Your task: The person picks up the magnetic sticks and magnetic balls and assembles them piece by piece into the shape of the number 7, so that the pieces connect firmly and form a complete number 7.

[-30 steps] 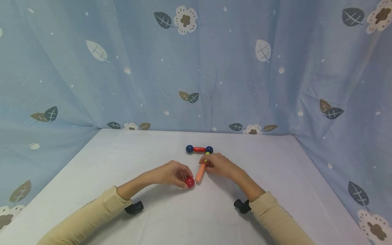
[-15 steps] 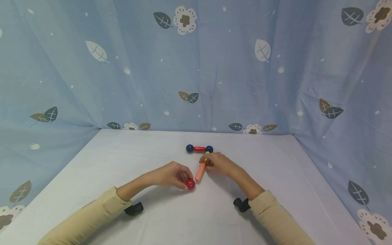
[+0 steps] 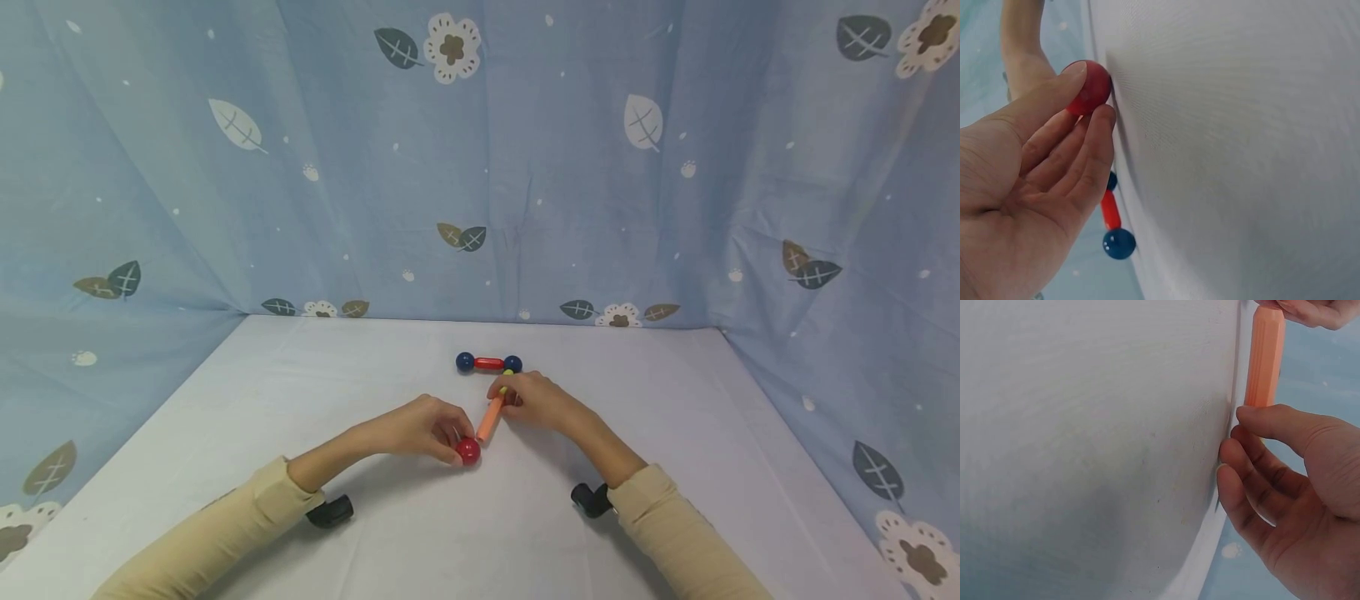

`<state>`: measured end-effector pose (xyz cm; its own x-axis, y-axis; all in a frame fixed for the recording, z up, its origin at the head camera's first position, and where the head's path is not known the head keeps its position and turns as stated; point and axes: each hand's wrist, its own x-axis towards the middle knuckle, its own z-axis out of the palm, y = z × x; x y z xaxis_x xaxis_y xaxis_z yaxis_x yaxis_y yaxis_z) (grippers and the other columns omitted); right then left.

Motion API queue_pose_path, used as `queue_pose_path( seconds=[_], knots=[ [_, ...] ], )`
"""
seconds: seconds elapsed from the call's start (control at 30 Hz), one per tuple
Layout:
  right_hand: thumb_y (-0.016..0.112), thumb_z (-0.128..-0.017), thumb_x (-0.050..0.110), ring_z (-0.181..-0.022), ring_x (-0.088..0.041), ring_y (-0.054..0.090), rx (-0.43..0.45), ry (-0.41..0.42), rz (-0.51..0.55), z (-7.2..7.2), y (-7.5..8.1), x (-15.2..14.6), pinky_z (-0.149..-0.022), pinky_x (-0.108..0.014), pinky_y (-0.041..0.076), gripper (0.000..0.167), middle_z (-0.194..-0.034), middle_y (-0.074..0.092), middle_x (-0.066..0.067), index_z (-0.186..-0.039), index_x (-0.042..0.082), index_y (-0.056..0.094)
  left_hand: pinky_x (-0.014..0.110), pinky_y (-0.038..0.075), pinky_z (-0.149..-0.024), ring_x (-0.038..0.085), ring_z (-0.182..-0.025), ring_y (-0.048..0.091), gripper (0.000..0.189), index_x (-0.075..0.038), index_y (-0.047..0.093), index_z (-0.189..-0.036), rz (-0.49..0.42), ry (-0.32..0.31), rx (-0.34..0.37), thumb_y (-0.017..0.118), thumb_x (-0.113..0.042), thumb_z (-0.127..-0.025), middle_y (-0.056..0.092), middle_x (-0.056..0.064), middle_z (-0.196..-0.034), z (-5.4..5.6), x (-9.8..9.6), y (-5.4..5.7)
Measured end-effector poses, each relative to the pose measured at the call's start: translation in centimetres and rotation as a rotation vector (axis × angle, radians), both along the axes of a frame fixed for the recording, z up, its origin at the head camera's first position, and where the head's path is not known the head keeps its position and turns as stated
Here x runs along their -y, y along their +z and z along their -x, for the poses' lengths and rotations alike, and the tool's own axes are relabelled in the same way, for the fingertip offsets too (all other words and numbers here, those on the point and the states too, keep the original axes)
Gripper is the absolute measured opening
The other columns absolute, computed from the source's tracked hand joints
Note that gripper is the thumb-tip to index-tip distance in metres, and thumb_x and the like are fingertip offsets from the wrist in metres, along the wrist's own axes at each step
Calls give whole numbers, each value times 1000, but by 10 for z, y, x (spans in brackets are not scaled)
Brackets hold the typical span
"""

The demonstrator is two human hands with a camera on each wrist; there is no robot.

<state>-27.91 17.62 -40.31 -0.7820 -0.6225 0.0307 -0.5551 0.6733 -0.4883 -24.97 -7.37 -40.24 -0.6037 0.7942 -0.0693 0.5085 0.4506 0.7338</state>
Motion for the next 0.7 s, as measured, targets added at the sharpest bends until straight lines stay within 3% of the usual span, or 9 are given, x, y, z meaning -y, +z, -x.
queue_pose_path(
  seconds=[0.7],
  knots=[
    [70,-89,7,-76,-10,57,10,-19,-5,-1,-2,1,-71,-18,51,26,-94,70,1,-114,12,67,16,56,-76,6,-81,67,30,-12,71,-107,-6,1,-16,82,-16,-80,73,0,-98,-3,-4,0]
  ],
)
